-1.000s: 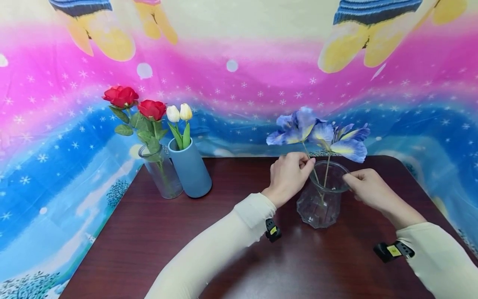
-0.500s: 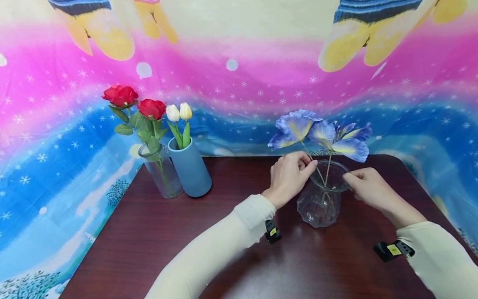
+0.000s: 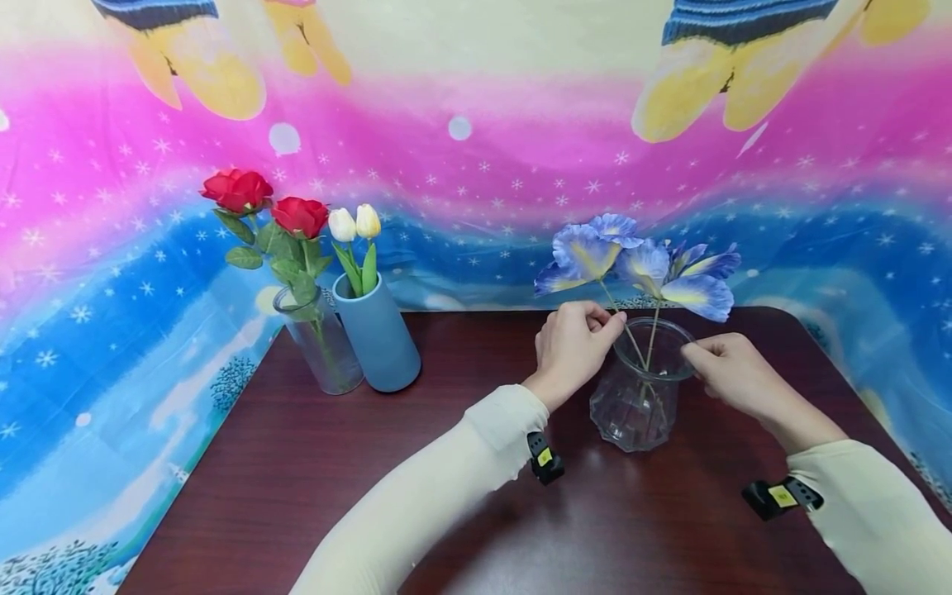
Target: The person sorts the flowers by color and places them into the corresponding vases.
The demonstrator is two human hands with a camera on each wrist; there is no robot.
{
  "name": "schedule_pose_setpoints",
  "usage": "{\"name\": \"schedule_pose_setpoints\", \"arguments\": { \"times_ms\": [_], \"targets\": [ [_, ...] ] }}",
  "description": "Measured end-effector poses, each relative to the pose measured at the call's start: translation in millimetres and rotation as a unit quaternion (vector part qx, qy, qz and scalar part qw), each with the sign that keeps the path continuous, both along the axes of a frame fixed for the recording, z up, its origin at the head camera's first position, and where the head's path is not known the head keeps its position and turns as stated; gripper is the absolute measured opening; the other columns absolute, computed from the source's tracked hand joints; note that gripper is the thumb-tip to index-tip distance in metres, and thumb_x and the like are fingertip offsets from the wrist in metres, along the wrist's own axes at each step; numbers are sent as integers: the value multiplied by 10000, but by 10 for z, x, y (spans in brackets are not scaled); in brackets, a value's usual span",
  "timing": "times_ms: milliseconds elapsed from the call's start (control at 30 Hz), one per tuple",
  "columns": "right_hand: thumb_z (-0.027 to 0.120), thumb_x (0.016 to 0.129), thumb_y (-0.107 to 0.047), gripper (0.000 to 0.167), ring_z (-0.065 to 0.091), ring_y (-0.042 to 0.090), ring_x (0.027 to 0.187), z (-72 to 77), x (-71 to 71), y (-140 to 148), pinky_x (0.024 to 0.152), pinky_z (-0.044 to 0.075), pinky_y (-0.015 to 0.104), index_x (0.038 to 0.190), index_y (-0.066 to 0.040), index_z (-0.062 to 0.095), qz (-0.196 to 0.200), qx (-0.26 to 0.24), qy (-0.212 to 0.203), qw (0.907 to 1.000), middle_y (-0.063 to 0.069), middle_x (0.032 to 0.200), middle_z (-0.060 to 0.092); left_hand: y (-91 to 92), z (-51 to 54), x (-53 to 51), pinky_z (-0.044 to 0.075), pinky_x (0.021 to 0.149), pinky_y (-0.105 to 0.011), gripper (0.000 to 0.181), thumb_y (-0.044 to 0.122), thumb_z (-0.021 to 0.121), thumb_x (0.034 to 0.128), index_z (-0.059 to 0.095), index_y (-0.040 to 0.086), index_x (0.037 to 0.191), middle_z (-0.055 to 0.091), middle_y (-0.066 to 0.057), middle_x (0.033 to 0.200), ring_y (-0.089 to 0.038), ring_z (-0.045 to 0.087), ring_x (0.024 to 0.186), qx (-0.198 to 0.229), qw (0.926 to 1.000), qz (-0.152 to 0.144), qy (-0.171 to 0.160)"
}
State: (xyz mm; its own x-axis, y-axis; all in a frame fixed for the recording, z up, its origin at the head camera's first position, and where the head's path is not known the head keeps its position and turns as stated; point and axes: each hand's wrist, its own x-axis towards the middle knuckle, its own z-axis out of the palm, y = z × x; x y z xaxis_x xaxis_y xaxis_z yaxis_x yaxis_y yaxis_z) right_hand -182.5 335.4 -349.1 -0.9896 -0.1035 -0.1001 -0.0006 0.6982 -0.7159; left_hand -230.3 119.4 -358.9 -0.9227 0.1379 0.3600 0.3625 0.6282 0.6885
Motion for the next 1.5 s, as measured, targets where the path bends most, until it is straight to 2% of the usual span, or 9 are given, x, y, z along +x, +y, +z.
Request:
{"name": "schedule_pose_setpoints", "arguments": {
  "times_ms": [300, 700, 1000, 1500],
  "targets": [
    [332, 1063, -217, 442, 310, 89, 450, 1, -5, 3, 455, 338, 346, 644, -77, 339, 13, -88, 6, 10000, -65, 532, 290, -144, -93, 36, 385, 566, -162, 243, 475, 626, 966, 693, 291, 824, 569, 189, 637, 58, 499, 566, 44, 9997, -223, -126],
    [330, 1061, -214, 438, 309, 83, 453, 8, -6, -5, 459, 336, 342, 642, -85, 334, 11, -83, 1, 10000, -67, 533, 289, -390, -275, 185, 383, 605, -205, 216, 438, 618, 961, 662, 289, 811, 512, 161, 591, 3, 491, 579, 162, 9985, -506, -138],
    [320, 1065, -218, 440, 299, 79, 460, 12, 5, -7, 464, 334, 339, 656, -62, 359, 10, -45, -53, 10000, -67, 537, 278, -510, -368, 234, 381, 578, -206, 199, 410, 632, 957, 677, 268, 825, 510, 158, 592, 3, 485, 577, 332, 9964, -728, -274],
    [319, 1068, -223, 449, 301, 78, 457, 3, 7, 2, 458, 335, 343, 661, -40, 365, 18, -70, -44, 10000, -67, 539, 276, -652, -498, 352, 372, 573, -208, 222, 422, 644, 947, 655, 285, 773, 506, 172, 592, 2, 478, 556, 116, 9964, -695, -466]
  ]
}}
